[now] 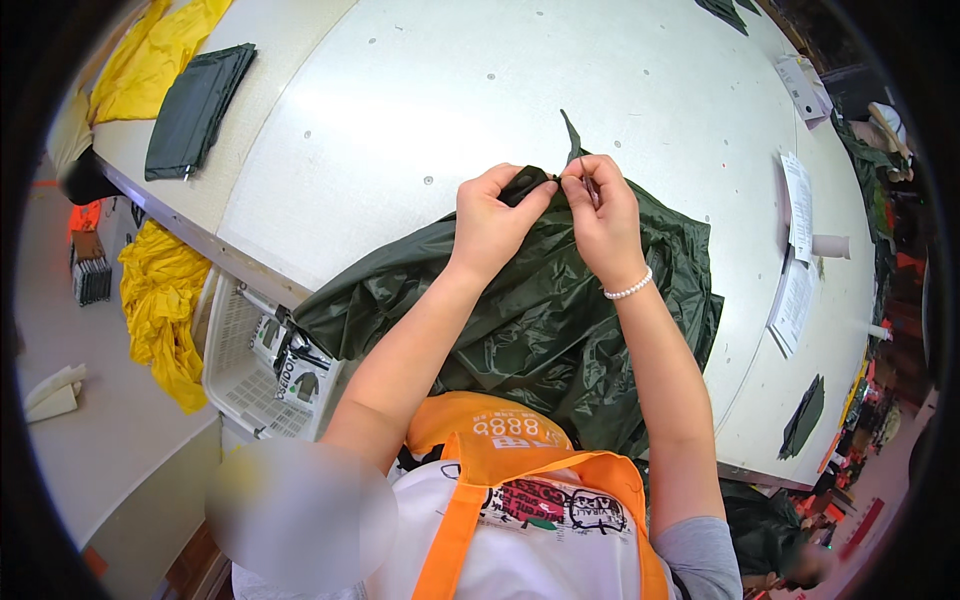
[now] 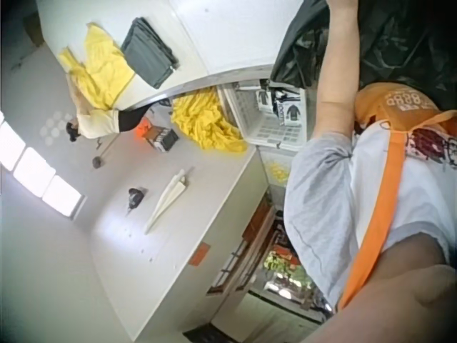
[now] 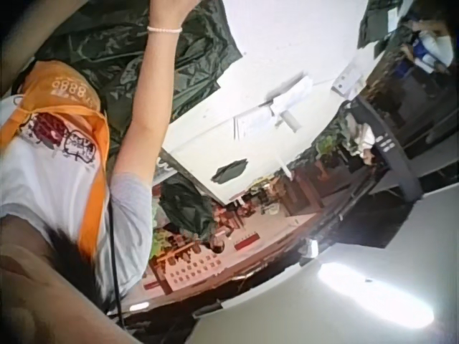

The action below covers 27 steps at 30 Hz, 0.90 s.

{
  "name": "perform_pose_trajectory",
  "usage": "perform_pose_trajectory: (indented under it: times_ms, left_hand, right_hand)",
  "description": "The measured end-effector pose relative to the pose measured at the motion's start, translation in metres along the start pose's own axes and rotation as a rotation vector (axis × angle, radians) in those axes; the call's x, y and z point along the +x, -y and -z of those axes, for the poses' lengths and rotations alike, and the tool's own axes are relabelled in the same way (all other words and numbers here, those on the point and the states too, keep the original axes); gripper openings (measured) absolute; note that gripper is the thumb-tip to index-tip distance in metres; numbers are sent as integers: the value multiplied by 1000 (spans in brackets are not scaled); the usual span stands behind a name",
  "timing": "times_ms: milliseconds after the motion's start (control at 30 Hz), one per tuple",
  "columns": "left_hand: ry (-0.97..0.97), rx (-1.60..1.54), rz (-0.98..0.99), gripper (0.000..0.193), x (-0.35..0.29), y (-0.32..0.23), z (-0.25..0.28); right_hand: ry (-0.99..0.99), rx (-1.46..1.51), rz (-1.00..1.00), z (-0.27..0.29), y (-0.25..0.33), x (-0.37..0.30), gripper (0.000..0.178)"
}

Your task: The person folds a dark green jacket on a white table, aligning edges and smoothing the fabric. They then place the folded jacket into a white basket and retrieve another jacket to repeat the folding process.

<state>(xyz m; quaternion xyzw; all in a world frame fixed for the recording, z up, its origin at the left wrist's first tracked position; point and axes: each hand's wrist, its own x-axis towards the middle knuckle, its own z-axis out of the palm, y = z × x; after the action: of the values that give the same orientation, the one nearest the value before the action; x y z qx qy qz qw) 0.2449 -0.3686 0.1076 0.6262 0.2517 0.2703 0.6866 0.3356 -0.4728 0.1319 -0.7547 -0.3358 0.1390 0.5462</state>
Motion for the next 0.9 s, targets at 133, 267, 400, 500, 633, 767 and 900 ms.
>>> perform_pose_trajectory:
  times_ms: [133,267,400,500,633,767,900]
  left_hand:
    - [-69,59,-120,8,-1,3,-2]
    - [-98,138,-246,8,-2,2,-5]
    - [-105,257,-373,9,-3,1,-6]
    - [-121,315,-447,10,-4,0,-7]
    - [-135,339,-488,11,-6,-2,-8]
    - [-155,344,-524,10,-5,-1,-8]
    - [-162,358,-531,11,-5,-3,-9]
  right_hand:
    - [-140,92,-76,10,3,-12,16]
    - [-102,-163,9,13,5,-27,18]
    - [-126,-356,141,12,10,-24,18]
    - [-105,-463,184,14,18,-23,18]
    - [-109,-550,212,15,22,-22,18]
    - [-104,-619,232,14,27,-23,16]
    - [-112,-662,240,14,30,-24,15]
